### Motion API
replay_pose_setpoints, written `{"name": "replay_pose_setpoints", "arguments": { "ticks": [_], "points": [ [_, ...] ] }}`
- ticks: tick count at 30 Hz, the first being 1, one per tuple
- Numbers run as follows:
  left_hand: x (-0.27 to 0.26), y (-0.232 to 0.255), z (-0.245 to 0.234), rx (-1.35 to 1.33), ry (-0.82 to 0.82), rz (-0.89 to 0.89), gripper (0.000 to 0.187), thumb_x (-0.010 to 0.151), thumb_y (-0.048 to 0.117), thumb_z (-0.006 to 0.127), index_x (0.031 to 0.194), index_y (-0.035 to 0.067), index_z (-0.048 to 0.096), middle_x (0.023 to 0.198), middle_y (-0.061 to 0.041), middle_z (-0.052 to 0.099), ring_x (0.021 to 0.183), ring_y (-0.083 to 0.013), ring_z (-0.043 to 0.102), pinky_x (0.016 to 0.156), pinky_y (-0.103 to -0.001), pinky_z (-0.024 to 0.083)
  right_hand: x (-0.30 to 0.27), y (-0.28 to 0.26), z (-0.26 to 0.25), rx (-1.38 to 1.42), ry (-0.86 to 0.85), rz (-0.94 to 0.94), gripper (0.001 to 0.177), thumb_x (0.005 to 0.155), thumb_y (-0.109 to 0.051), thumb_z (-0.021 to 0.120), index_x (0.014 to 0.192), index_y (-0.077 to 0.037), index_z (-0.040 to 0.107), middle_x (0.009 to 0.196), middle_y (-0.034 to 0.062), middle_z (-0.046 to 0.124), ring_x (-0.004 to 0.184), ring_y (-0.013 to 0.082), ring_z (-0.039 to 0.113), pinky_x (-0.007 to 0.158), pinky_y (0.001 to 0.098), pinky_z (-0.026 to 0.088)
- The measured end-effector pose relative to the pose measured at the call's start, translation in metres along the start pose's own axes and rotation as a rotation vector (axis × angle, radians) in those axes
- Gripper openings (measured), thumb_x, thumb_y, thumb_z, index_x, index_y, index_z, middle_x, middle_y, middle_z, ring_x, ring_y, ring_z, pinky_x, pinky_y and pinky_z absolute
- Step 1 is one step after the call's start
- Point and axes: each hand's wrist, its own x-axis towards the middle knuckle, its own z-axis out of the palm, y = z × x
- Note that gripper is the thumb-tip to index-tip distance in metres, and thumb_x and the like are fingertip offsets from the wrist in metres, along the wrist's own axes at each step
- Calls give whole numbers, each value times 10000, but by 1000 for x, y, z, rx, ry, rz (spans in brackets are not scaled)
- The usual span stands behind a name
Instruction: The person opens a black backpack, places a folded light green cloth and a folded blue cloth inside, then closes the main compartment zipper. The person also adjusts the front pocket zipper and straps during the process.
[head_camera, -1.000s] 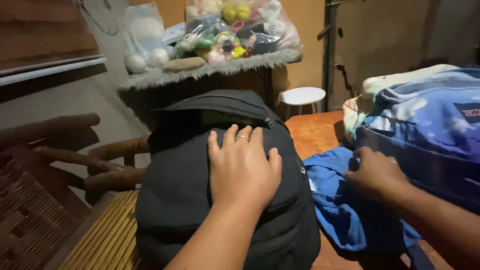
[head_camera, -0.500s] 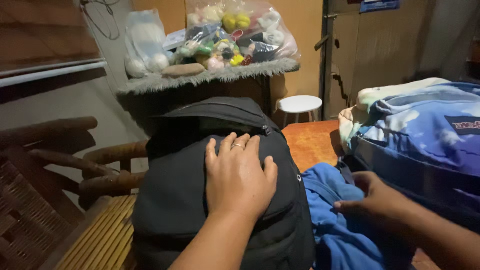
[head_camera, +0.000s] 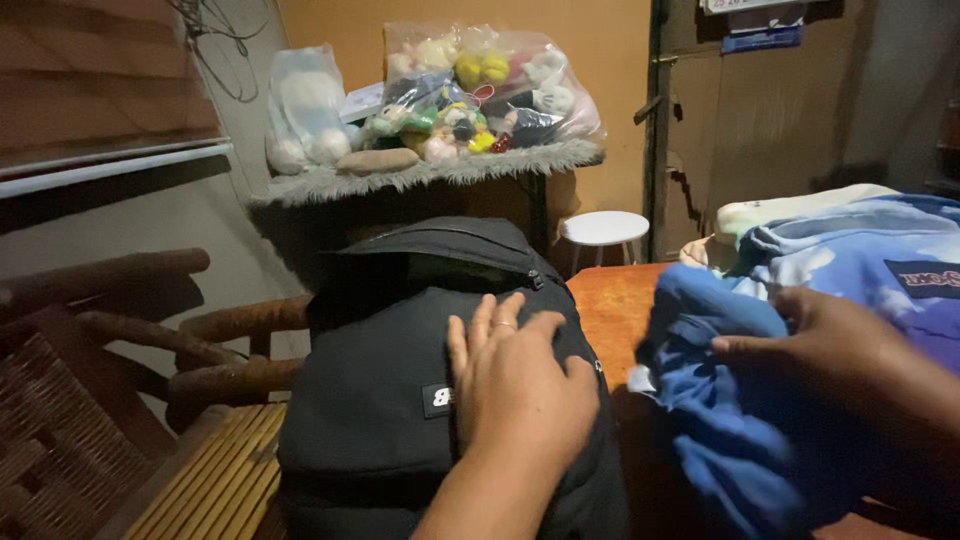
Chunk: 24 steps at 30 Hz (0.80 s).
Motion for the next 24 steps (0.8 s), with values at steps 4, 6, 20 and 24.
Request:
{"name": "replay_pose_setpoints", "arguments": {
  "ticks": [4, 6, 20, 24],
  "points": [
    [-5, 14, -3, -81, -32, -40, 424, 778, 280, 672, 1171, 148, 759, 1507, -170, 506, 1463, -318, 300, 1220, -496, 76, -32, -24, 1, -98, 141, -157, 660, 844, -295, 797, 1436, -105, 577, 1063, 207, 779, 733, 334, 775, 642, 443, 623],
    [-5, 24, -5, -186, 6, -73, 426, 790, 297, 646, 1171, 138, 751, 1483, -162, 530, 1437, -314, 351, 1217, -485, 120, -53, -43, -6, -195, 253, -234, 601, 867, -296, 794, 1388, -80, 588, 1049, 206, 780, 732, 316, 758, 634, 420, 606],
    [29, 37, -36, -968, 262, -549, 532, 998, 432, 436, 1357, 86, 622, 1299, -153, 716, 1183, -308, 687, 1007, -399, 498, -159, -155, 2, 1093, -407, -93, 597, 955, -435, 505, 1347, -9, 652, 1100, 181, 788, 948, 292, 727, 883, 450, 587],
    [34, 9, -42, -801, 466, -541, 429, 958, 349, 475, 1238, 95, 676, 1246, -121, 711, 1143, -277, 684, 983, -382, 505, -138, -161, 34, 1003, -344, -241, 631, 937, -373, 641, 1528, -271, 446, 1332, 128, 695, 1115, 269, 713, 915, 460, 578]
  ]
}}
